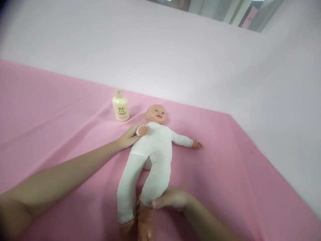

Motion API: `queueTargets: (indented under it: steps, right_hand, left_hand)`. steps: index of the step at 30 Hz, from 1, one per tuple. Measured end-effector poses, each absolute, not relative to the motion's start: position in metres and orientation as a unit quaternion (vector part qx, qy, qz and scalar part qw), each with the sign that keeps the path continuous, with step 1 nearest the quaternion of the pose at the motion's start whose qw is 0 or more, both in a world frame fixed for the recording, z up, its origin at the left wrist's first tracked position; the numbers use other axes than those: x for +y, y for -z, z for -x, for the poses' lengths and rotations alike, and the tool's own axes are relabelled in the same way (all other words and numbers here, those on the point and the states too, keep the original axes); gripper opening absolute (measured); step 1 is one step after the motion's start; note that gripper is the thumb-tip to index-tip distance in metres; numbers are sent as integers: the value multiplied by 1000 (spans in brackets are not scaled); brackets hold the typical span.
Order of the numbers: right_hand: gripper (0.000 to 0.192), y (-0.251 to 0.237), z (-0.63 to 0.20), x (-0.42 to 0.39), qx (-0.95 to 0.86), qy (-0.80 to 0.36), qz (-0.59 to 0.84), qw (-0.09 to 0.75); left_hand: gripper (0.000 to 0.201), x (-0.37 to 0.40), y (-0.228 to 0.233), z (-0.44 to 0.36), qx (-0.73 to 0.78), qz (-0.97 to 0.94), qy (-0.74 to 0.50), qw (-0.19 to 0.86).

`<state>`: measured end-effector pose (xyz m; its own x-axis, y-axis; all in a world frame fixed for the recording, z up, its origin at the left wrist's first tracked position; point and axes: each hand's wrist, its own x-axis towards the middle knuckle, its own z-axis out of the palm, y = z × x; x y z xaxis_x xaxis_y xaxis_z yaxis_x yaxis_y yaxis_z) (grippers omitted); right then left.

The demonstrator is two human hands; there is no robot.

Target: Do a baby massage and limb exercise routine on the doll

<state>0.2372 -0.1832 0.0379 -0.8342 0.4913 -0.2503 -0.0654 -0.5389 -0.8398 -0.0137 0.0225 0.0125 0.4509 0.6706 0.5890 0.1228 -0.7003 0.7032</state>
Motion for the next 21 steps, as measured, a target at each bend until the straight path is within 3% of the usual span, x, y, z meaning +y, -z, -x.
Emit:
queueTargets:
  steps: [14,21]
  right_hand:
    - [61,-35,-235,-184,-437,-848,241,181]
    - [54,-35,-235,-185,-443,-848,228,181]
  left_hand:
    - [39,22,-16,12,236,-798,-461,307]
    - [37,22,-15,13,239,-800,-461,300]
